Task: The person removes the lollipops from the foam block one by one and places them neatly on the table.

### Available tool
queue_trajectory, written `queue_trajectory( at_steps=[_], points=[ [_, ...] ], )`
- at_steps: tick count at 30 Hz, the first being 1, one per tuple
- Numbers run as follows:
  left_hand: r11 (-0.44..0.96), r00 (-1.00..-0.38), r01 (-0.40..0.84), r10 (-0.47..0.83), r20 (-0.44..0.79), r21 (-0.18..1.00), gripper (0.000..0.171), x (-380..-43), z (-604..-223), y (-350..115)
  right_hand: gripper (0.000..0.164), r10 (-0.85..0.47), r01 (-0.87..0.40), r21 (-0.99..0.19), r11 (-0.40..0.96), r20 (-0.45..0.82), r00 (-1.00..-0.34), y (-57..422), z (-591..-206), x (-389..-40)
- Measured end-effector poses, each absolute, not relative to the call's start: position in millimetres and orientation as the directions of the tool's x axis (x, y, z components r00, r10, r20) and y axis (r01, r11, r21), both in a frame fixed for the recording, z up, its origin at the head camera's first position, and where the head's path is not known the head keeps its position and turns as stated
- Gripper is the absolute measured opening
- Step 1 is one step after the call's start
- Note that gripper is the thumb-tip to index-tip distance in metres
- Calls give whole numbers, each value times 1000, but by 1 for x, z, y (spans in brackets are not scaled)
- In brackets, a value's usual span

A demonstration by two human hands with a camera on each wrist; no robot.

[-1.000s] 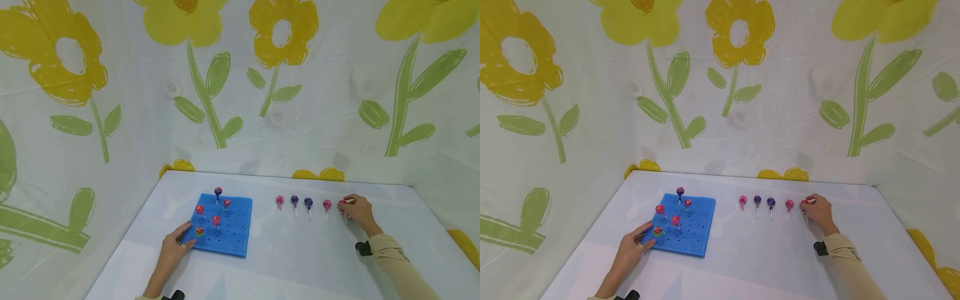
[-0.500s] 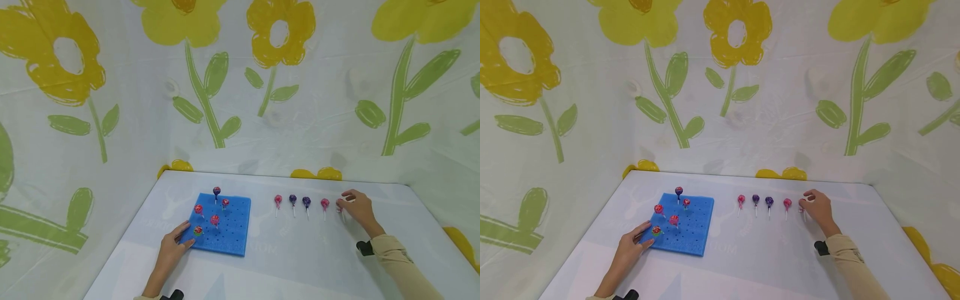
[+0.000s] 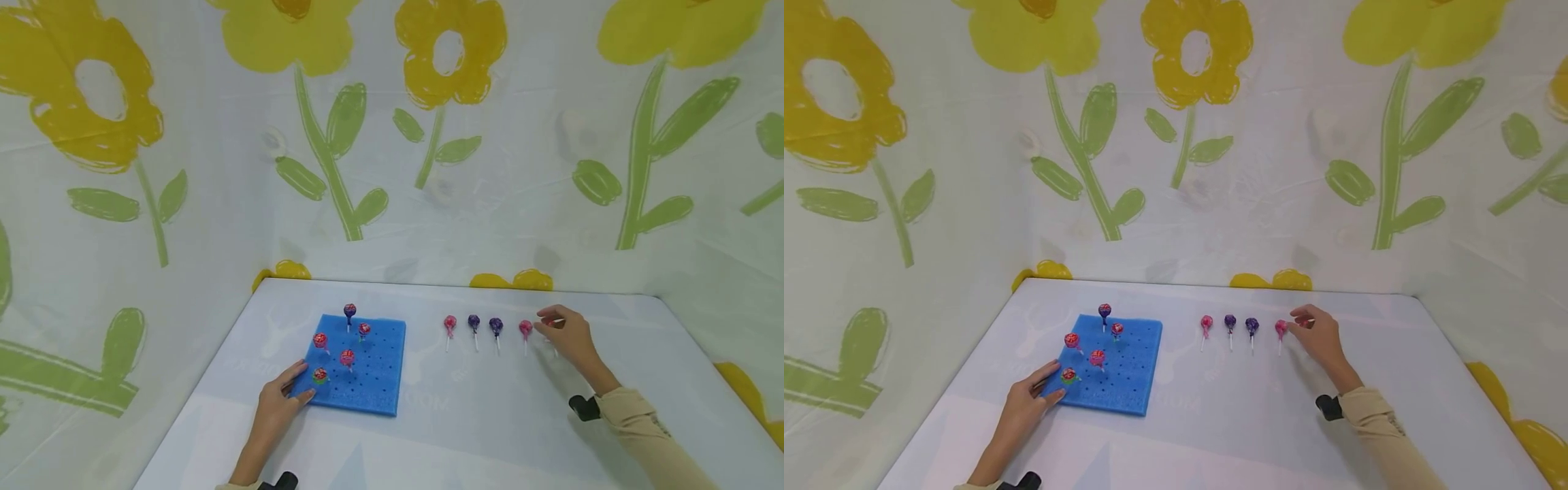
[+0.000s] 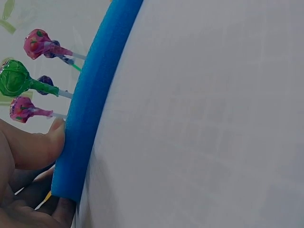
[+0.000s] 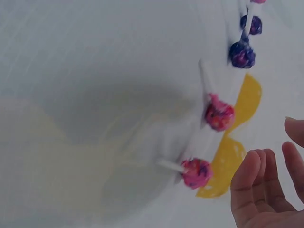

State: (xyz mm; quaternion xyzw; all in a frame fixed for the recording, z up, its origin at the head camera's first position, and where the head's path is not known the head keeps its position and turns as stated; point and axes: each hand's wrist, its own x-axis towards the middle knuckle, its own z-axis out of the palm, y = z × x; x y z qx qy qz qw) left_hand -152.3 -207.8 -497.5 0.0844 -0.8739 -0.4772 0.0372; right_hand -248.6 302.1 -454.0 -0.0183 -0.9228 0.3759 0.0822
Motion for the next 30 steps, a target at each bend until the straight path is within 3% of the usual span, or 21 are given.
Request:
queue_trajectory(
  at_steps=[11, 22, 30],
  points=[
    [528, -982, -116, -186, -19, 841, 54, -154, -499, -209, 24, 10, -147, -744, 651, 202, -979, 265, -439, -236],
    [533, -981, -111, -196, -5, 839, 53, -153, -504, -208, 18, -74, -244, -762, 600, 251, -965, 226, -448, -226],
    [533, -983, -107, -185, -7, 839, 54, -154, -504, -210, 16, -98, -266, -780, 567, 257, -961, 200, -445, -221]
  ],
)
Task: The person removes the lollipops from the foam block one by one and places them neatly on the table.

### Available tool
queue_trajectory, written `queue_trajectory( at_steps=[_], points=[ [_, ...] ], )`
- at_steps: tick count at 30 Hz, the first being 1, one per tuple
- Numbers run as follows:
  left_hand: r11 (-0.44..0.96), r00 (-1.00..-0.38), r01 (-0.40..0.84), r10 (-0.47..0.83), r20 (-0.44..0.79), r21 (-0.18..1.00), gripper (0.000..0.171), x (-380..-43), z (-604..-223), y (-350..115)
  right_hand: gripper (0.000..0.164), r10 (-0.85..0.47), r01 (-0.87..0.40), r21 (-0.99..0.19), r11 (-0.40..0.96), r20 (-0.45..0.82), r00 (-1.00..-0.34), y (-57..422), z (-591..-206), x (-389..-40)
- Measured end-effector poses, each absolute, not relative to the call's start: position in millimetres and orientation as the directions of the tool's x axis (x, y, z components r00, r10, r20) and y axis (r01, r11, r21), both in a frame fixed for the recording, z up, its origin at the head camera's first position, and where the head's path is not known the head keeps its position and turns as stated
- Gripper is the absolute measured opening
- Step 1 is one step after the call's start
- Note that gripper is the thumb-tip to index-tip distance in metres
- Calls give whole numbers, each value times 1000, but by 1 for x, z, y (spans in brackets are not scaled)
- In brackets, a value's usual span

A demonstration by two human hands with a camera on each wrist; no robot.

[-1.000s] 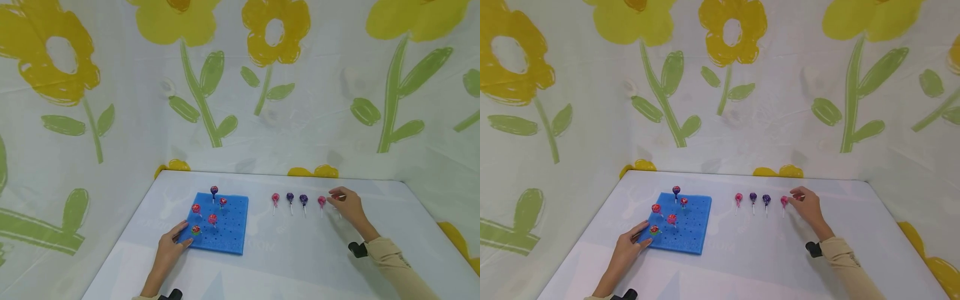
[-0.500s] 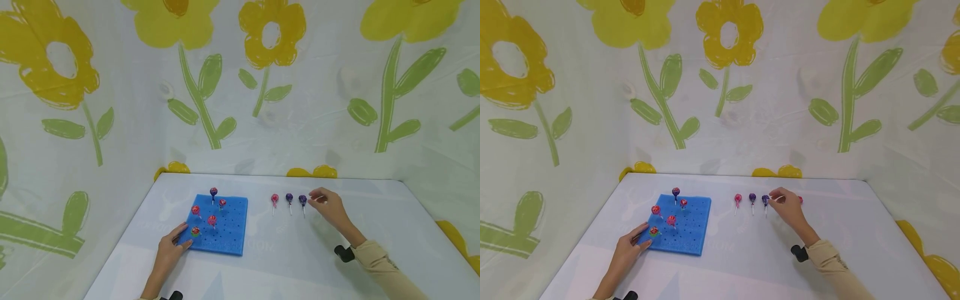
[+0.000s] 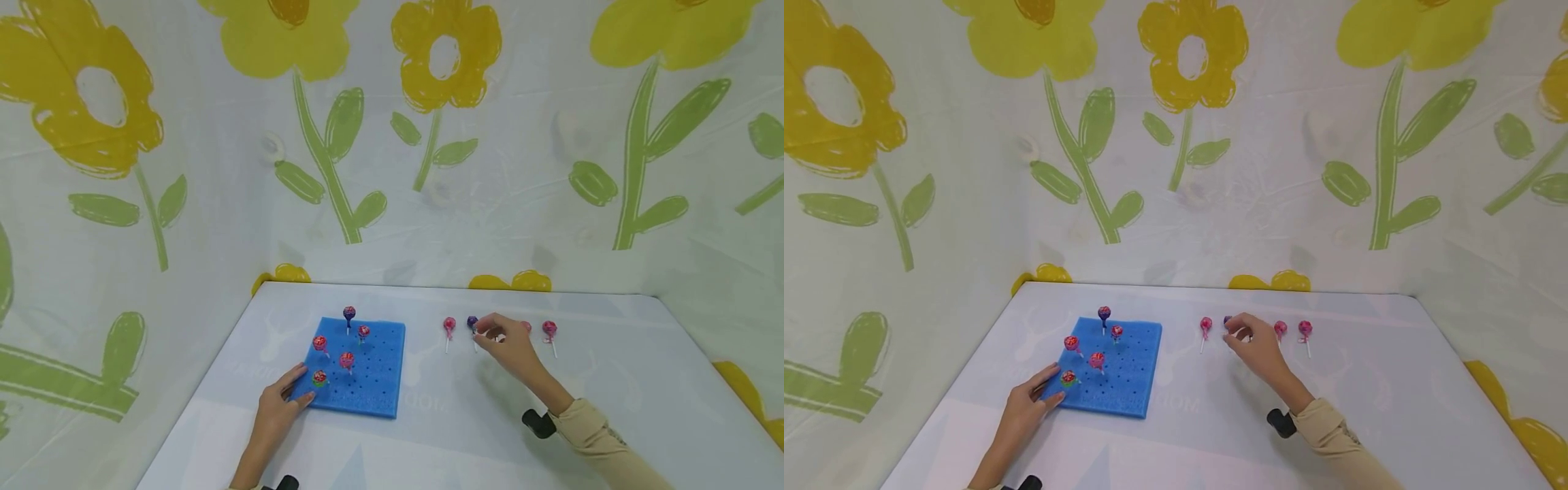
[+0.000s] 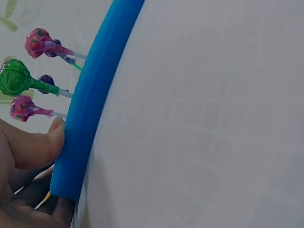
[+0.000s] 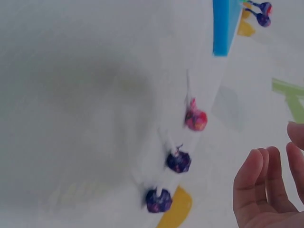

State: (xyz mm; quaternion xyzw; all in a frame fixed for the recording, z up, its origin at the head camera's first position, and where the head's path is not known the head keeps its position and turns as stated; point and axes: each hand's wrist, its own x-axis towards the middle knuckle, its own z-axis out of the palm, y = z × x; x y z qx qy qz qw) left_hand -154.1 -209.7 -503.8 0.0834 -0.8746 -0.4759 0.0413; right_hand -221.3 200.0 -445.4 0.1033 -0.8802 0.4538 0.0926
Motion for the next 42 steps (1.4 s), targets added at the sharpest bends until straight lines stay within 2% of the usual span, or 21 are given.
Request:
queue_trajectory(
  at_steps=[20, 34, 42],
  points=[
    [526, -982, -108, -189, -8, 843, 53, -152, -503, -210, 13, -194, -315, -862, 397, 257, -947, 128, -441, -208],
    [515, -983, -103, -184, -8, 851, 52, -152, -503, -210, 13, -281, -374, -868, 327, 289, -915, 90, -446, -208],
    [508, -981, -112, -191, -15, 854, 52, -152, -501, -209, 15, -312, -364, -878, 312, 267, -912, 71, -448, -206]
  ],
)
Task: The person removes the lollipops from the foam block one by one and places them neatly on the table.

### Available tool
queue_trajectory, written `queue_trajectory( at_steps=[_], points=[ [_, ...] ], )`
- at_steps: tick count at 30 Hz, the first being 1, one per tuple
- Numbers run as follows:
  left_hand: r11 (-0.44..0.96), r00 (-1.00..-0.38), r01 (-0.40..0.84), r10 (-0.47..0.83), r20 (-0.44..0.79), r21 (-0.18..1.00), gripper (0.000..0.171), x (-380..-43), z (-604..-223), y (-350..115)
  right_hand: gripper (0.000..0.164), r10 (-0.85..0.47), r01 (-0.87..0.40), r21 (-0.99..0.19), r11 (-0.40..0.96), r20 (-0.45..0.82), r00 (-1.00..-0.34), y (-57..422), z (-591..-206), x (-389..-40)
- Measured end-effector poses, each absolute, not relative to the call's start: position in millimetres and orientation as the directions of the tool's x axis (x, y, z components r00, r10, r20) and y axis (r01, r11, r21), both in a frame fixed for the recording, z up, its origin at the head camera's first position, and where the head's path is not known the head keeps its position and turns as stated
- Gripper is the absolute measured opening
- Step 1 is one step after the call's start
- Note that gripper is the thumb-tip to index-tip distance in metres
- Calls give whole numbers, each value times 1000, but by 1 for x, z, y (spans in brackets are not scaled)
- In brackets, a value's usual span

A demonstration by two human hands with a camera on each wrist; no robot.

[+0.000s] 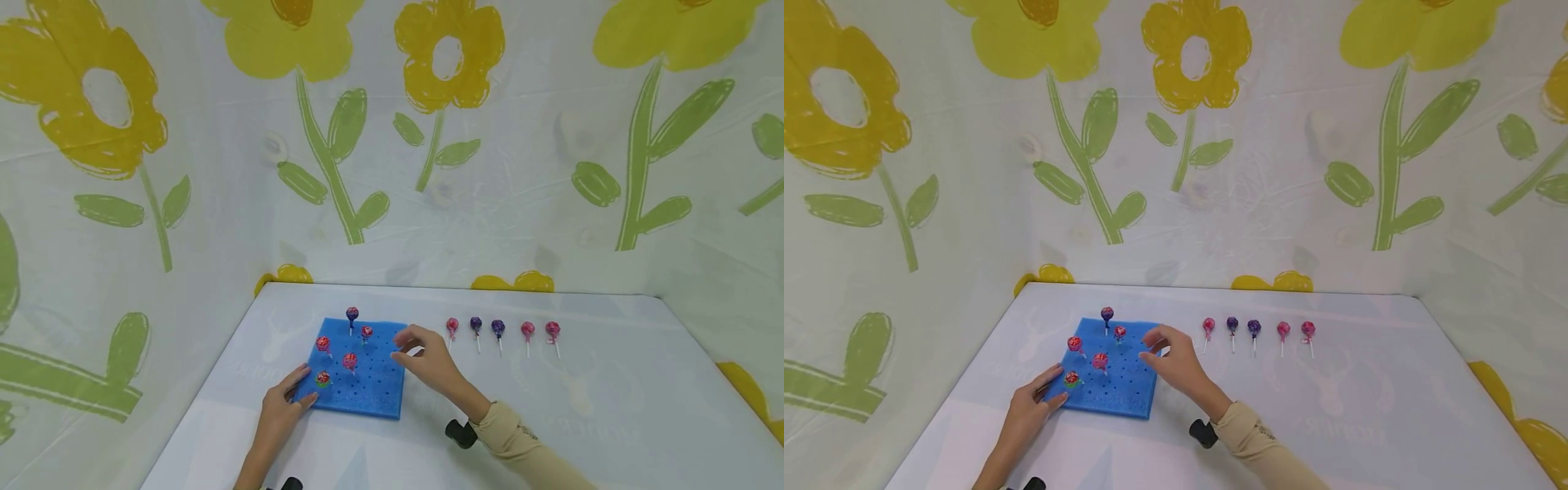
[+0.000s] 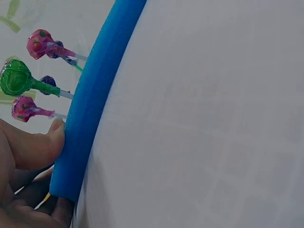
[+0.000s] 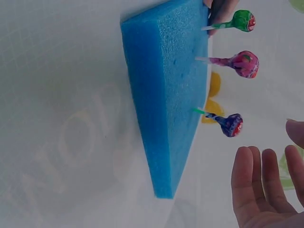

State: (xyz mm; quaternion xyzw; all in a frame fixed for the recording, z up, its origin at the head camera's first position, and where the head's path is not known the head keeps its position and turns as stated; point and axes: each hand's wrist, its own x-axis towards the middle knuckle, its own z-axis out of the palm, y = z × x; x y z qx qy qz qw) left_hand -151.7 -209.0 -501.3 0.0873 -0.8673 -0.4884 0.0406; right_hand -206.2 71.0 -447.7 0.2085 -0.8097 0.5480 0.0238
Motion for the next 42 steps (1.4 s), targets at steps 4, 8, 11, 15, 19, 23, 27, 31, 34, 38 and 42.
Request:
queue_trajectory(
  at_steps=[4, 8, 11, 15, 19, 23, 27, 31, 34, 38, 42],
  points=[
    [502, -981, -124, -190, -31, 856, 53, -152, -501, -208, 16, -328, -368, -876, 313, 264, -907, 63, -450, -206],
    [510, -981, -129, -192, -34, 850, 53, -152, -502, -207, 17, -350, -377, -875, 303, 266, -898, 57, -452, -206],
    [521, -982, -121, -188, -25, 845, 53, -152, -503, -206, 19, -359, -363, -882, 300, 248, -900, 53, -453, -207],
    [533, -984, -109, -179, -14, 839, 53, -153, -503, -205, 22, -371, -353, -890, 289, 236, -898, 47, -453, -206],
    [531, -983, -120, -182, -25, 839, 53, -153, -502, -206, 21, -385, -360, -890, 278, 241, -891, 40, -454, -205],
    [530, -983, -125, -183, -31, 839, 53, -151, -501, -206, 24, -400, -356, -891, 281, 228, -888, 31, -456, -206],
    [535, -983, -116, -181, -21, 837, 53, -152, -501, -207, 30, -410, -321, -903, 286, 187, -893, 20, -457, -206],
    [537, -984, -108, -178, -13, 837, 53, -153, -502, -209, 31, -404, -316, -902, 294, 182, -897, 9, -460, -206],
    [540, -984, -112, -178, -17, 834, 53, -152, -503, -209, 30, -401, -334, -896, 292, 202, -893, 3, -463, -207],
    [542, -984, -116, -178, -21, 833, 53, -152, -503, -210, 28, -390, -335, -896, 292, 209, -897, -3, -465, -207],
    [534, -985, -107, -174, -15, 839, 52, -152, -503, -210, 24, -379, -334, -896, 293, 211, -901, -6, -468, -208]
  ],
)
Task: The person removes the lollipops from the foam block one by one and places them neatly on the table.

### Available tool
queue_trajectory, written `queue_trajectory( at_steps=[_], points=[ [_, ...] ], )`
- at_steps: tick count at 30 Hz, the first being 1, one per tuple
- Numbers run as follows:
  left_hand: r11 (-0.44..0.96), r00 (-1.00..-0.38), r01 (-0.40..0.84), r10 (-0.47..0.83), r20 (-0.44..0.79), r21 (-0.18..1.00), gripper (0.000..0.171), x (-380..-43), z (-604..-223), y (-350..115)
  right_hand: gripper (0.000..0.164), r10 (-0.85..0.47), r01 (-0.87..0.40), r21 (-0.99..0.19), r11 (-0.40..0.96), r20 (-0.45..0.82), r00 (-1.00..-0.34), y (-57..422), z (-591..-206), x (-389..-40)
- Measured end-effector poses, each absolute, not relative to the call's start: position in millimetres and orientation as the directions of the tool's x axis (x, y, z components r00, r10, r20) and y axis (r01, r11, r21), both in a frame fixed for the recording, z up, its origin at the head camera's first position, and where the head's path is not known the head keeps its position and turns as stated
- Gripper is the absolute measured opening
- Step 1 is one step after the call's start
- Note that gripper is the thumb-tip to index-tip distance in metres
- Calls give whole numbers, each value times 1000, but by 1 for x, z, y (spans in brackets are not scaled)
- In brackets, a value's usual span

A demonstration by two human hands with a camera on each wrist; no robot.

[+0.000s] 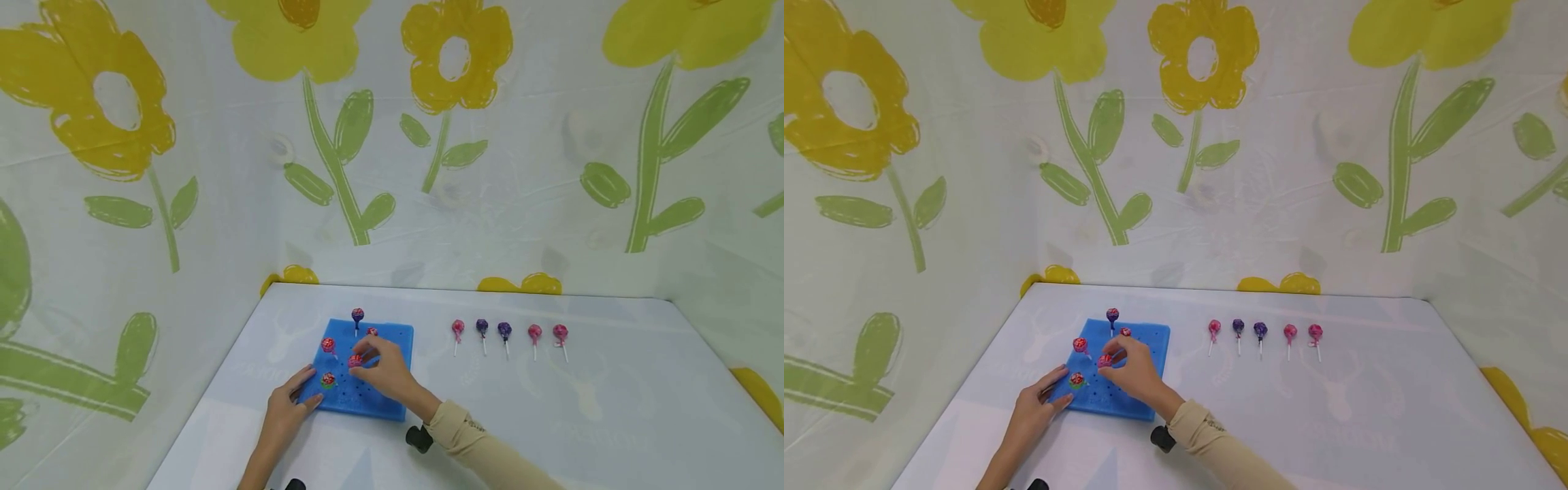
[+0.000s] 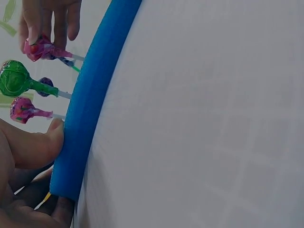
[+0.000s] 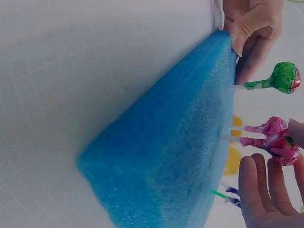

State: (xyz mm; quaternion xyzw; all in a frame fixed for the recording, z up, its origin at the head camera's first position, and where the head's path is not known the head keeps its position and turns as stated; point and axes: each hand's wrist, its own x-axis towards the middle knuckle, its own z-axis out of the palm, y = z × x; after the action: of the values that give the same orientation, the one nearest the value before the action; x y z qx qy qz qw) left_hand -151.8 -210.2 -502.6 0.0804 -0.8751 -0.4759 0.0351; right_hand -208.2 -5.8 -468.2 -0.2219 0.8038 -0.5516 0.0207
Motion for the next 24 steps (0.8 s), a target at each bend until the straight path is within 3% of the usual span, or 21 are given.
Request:
queue_trajectory(
  at_steps=[24],
  points=[
    [544, -981, -137, -193, -36, 828, 53, -150, -500, -209, 17, -331, -323, -931, 170, 255, -909, -2, -459, -207]
  ],
)
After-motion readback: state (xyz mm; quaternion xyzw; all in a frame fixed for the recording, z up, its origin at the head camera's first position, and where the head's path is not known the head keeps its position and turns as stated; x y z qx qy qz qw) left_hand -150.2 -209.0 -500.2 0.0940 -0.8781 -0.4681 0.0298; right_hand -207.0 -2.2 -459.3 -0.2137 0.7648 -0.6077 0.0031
